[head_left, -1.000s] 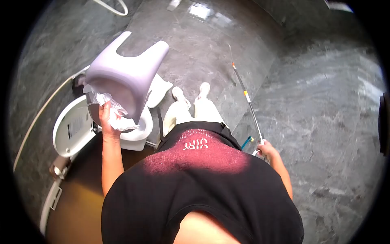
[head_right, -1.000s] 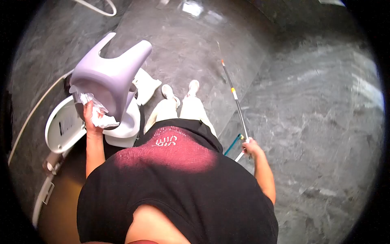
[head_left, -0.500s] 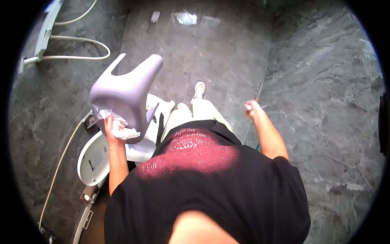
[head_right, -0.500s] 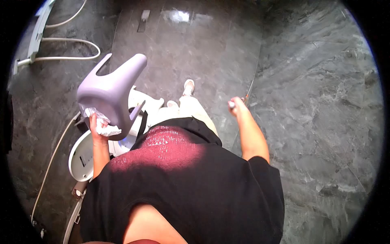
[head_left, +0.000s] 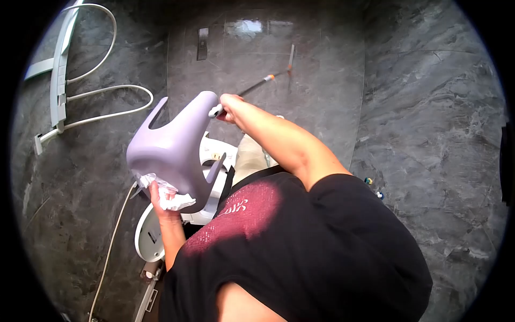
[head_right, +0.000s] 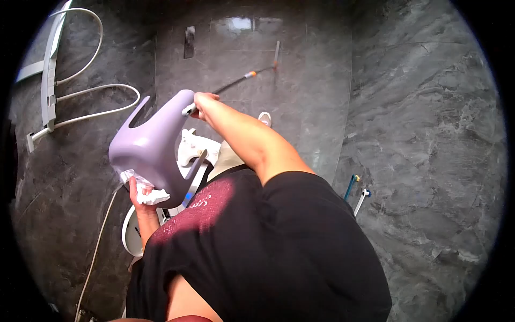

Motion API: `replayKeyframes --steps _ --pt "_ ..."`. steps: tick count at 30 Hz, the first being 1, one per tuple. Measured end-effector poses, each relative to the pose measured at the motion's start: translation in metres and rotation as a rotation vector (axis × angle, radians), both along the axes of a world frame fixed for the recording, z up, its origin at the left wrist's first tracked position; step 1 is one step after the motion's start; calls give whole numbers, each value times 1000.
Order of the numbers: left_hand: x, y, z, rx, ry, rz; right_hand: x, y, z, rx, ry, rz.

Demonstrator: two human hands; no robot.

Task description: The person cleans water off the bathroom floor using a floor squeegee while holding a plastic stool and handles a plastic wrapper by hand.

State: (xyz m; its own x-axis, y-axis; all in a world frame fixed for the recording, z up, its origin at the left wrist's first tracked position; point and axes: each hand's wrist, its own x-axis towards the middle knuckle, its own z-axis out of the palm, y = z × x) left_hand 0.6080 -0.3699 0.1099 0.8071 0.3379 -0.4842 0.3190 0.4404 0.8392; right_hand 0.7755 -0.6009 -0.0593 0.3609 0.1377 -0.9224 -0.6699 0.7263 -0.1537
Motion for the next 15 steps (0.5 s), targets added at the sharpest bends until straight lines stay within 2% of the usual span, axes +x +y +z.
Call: replayKeyframes --steps 1,3,5,6,7,8,9,10,13,15 --pt "3 -1 0 -10 -11 22 -7 -12 23 -65 -69 -8" --pt "12 -3 5 -59 -5 -40 -18 -45 7 -17 -168 -79" --pt "47 22 -3 -57 4 -37 -32 -80 22 103 -244 -161" --pt "59 40 -10 -79 -34 -98 -45 -93 24 48 -310 -92" --pt "64 50 -13 -100 -69 -159 -64 -106 40 -39 -291 -64" --pt "70 46 -10 -55 -52 -114 -85 -123 44 -112 -289 -64" --pt "74 48 -10 -55 -49 -114 -108 -148 26 -140 -282 5" --pt "77 50 -11 -58 -47 -128 -125 -167 31 -275 -193 5" --pt "101 61 -18 -56 -36 -165 -155 -220 -15 -488 10 22" --pt "113 54 -13 71 45 -37 -157 -250 -40 -602 58 41"
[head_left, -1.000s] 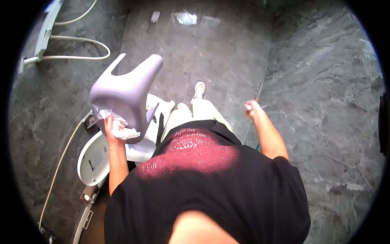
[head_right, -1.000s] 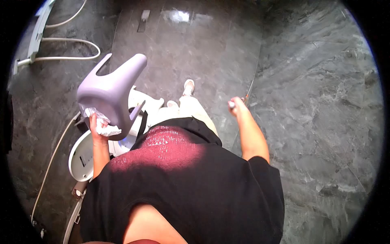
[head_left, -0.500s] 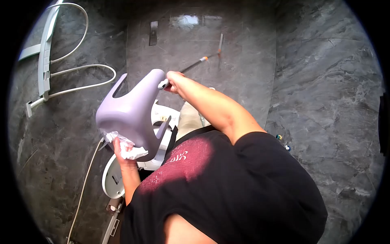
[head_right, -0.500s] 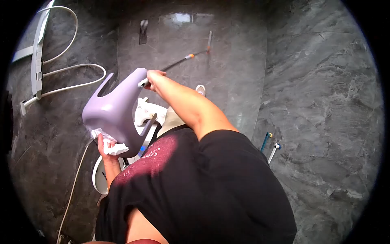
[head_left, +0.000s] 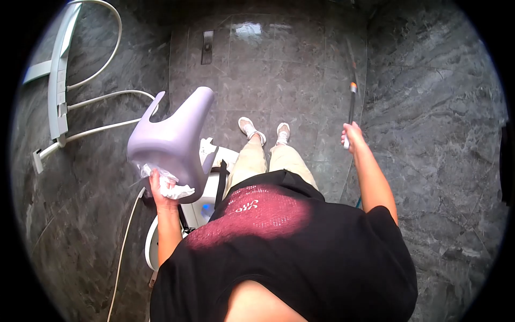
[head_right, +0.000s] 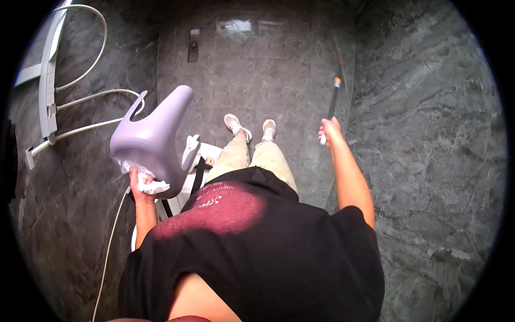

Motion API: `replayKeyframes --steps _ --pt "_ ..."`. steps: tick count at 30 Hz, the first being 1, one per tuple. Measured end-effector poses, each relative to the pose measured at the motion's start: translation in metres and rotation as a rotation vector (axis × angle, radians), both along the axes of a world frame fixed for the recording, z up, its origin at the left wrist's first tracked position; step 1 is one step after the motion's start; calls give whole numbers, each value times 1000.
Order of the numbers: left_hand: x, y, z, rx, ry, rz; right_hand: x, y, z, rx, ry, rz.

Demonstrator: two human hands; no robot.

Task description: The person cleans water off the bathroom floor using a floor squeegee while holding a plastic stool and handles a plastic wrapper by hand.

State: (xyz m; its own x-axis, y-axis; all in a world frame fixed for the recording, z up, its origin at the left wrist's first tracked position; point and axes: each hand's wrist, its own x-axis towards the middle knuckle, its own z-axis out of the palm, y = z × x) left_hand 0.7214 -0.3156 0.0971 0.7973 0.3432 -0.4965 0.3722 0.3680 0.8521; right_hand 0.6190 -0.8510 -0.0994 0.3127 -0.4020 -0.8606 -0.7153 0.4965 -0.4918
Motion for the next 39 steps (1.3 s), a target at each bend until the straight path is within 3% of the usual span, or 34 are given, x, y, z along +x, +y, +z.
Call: replayKeyframes --steps 2,4,5,8,9,10,11,12,13,15,16,18,20,22,24,27,33,36,38,39 --pt "5 17 -6 -2 -7 -67 12 -18 -31 -37 56 -160" --pt "8 21 -2 -28 -16 -89 19 -51 -102 159 76 -267" --pt "7 29 -2 -53 -28 -136 31 -50 -110 169 82 -291" --pt "11 38 6 -23 23 -149 82 18 -134 180 40 -323" --pt "13 36 8 -1 42 -133 92 52 -140 220 13 -206" --pt "16 34 10 19 61 -117 108 96 -103 255 80 -137" --pt "19 31 10 37 64 -121 117 140 -123 207 137 -203" --pt "21 31 10 55 67 -120 124 176 -86 178 161 -193" --pt "24 36 6 30 62 -131 120 211 -117 102 202 -77" --pt "31 41 -3 -18 20 -180 118 243 -81 116 223 21" --pt "35 40 -3 -39 -14 -219 125 239 1 210 205 2" --pt "47 23 2 5 23 -114 119 230 5 233 200 60" --pt "57 22 4 -28 -24 -212 101 199 -27 171 62 33" --pt "71 5 11 48 36 -72 85 138 27 354 -14 5" --pt "79 -3 11 46 33 -45 70 101 63 287 29 -166" --pt "93 -3 0 9 10 -186 61 35 43 214 22 -160" --pt "107 -62 20 147 78 -64 157 -113 -75 160 77 -315" --pt "100 -74 36 207 120 -42 227 -141 -106 121 135 -297" --pt "103 -85 51 158 94 -58 289 -116 -80 103 60 -333" --pt "101 -86 55 154 90 -88 314 -107 -96 172 41 -422"
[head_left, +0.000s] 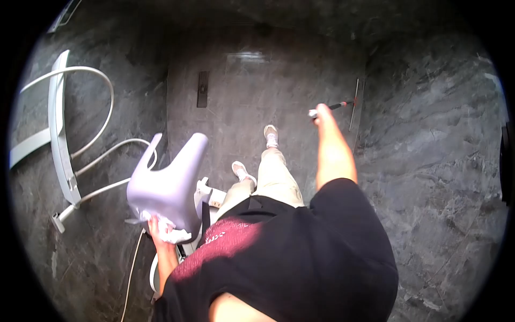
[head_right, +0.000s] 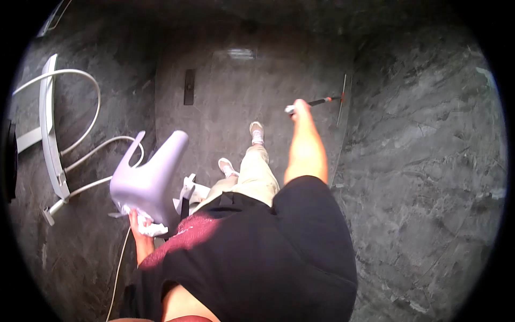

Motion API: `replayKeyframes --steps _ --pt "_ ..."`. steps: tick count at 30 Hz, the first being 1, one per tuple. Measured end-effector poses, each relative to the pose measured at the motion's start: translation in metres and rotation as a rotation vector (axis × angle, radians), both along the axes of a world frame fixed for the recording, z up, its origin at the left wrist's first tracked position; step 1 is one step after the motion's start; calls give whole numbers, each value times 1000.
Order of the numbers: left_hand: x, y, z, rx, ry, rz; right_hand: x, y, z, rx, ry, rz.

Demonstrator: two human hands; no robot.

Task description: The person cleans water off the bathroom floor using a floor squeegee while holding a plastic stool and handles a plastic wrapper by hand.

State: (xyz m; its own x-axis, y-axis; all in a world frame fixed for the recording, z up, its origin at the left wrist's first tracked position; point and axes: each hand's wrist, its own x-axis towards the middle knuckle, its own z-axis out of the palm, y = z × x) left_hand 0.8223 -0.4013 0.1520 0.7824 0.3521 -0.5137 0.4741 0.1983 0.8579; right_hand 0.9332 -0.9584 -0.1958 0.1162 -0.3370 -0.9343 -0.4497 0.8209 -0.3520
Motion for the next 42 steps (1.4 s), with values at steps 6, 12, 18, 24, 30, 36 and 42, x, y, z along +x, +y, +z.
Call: replayKeyframes --steps 6,12,18,24,30,36,42 --pt "-4 12 -8 -92 40 62 62 271 -64 -172 207 484" --pt "3 -17 0 -105 14 203 15 385 53 294 488 585" --pt "12 -12 -21 -143 12 292 -8 191 181 136 -263 656" --pt "-4 16 -44 -172 16 327 2 98 144 -274 -16 735" --pt "-12 -2 -15 -52 -20 478 104 134 76 -174 15 671" --pt "-64 37 -27 -92 -12 530 59 368 28 25 196 900" --pt "-106 76 -42 -137 -33 565 30 427 116 -59 58 1286"
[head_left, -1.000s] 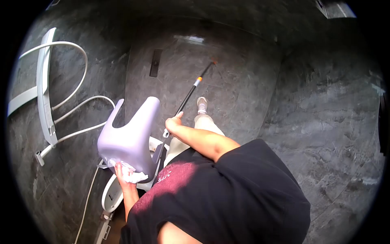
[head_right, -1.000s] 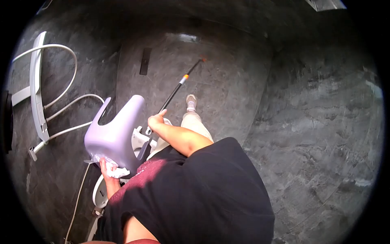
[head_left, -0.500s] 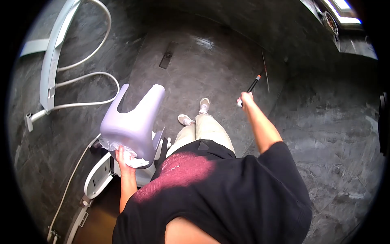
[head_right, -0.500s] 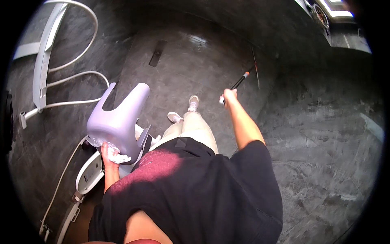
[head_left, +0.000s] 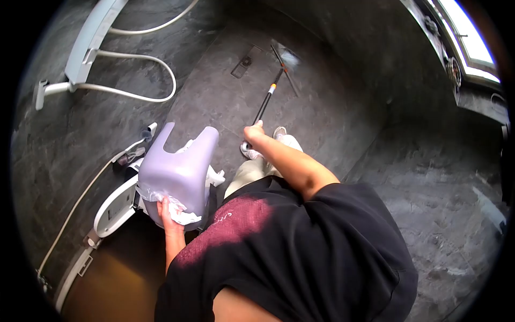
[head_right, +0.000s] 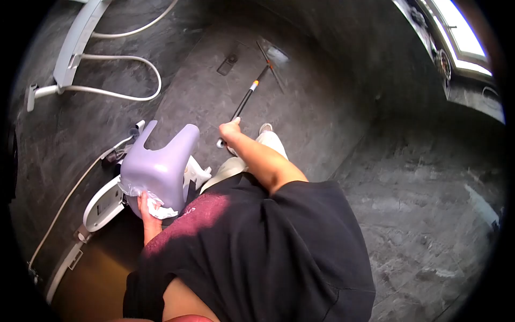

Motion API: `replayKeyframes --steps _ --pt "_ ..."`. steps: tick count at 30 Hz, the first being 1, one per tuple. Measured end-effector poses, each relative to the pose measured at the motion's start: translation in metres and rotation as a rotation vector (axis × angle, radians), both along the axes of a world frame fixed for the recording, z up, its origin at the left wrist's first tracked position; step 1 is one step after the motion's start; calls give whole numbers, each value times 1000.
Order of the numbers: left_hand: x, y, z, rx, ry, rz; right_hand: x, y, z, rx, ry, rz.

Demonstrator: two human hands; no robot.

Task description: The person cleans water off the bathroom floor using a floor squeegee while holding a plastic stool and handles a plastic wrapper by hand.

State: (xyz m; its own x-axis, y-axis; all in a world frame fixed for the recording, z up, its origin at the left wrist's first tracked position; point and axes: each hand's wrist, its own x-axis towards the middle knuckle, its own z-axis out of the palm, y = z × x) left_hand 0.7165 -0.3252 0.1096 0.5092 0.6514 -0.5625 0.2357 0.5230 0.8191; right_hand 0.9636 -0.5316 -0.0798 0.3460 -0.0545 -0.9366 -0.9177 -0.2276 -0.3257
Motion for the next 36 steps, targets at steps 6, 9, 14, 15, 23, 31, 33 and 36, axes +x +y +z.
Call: replayKeyframes --steps 6,9,14,15,23,31,33,36 --pt "-2 5 -8 2 44 165 61 -81 42 160 -299 -63" --pt "4 -1 -8 -7 78 189 120 -99 33 52 -359 60" --pt "35 -23 -1 -13 109 270 261 -105 -2 -125 -413 158" --pt "41 -28 3 -31 139 295 283 -110 -15 -158 -401 227" --pt "101 -46 15 -142 57 312 193 -123 -63 -360 -242 646" --pt "130 -64 8 -163 38 386 251 -128 45 -69 -342 343" --pt "128 -62 3 -196 -1 353 285 -98 16 -146 -410 319" --pt "147 -64 26 -124 38 376 350 -18 -18 -243 -461 413"
